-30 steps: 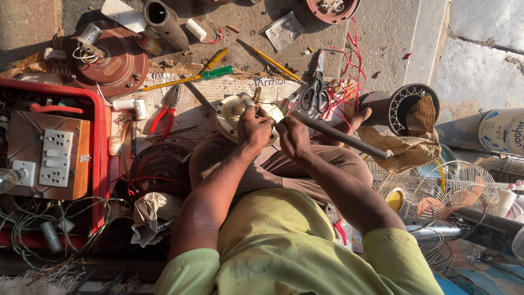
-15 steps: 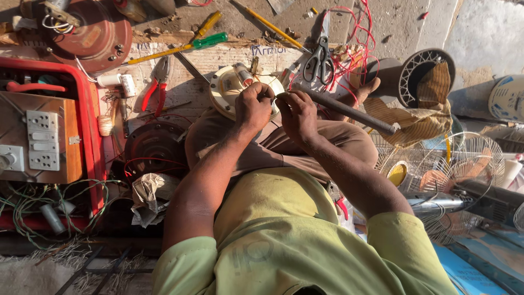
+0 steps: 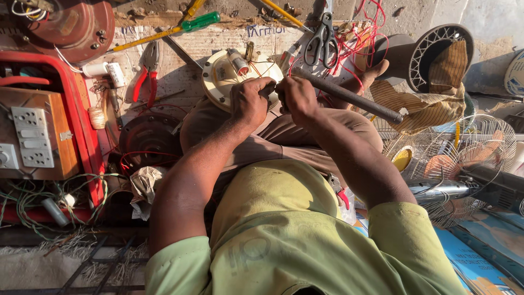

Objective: The person sits on the floor and repairs a white circular electrical component, likely a fan motor base. They use a screwdriver to tighten screws, pliers to strip and cut wires, and scissors to trim wire ends. The person connects red wires to terminals on the component.

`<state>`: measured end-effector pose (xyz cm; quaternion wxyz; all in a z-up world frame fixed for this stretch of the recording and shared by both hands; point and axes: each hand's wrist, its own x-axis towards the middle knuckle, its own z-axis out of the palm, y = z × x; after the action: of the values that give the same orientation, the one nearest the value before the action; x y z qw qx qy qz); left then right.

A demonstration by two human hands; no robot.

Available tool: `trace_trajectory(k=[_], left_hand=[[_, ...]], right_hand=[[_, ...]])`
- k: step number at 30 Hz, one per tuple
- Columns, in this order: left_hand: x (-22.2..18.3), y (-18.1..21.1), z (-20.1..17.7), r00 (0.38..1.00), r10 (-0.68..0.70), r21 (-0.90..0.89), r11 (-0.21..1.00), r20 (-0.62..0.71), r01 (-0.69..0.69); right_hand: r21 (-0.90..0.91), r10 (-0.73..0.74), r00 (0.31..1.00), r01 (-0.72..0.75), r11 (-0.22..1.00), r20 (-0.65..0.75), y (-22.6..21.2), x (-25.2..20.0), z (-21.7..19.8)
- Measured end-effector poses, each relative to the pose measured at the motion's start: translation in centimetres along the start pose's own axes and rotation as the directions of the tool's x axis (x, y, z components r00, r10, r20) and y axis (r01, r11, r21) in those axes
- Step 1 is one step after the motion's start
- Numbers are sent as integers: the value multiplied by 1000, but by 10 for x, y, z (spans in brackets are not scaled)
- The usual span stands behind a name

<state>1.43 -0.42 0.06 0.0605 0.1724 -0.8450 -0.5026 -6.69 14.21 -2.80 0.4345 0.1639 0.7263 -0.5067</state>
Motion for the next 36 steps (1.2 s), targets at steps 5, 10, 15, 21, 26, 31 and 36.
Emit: trace_trajectory(k=[5,10,15,21,26,31,36], left_hand=[[1,-1,4,998,-56,10,998,-7,57],[2,5,0,998,-57,-7,998,-9,57],[2,14,0,998,-66,54,996,-7,67],[3,16,1,996,-87,90,992,-3,87],[1,24,-7,998,-57,93,994,2,56],[-3,27,-7,999,-35,120,992,-15,37],[7,39,-8,993,-82,151,984,-84,95]], right_hand=[[343,204,955,-269,900,215,-12,-1,-24],[-227,-130,972,85,970,-195,-8,15,-71],[-571,-523,786,275,773,-330,6,54,-95],[-569,-577,742,325,756,-343,10,69,-92],[-612,-510,763,194,767,-397,-1,84,-80],[-669,-405,812,24,743,-421,-9,109,-71],[-655,-347,779,-106,748,-522,-20,119,-64]])
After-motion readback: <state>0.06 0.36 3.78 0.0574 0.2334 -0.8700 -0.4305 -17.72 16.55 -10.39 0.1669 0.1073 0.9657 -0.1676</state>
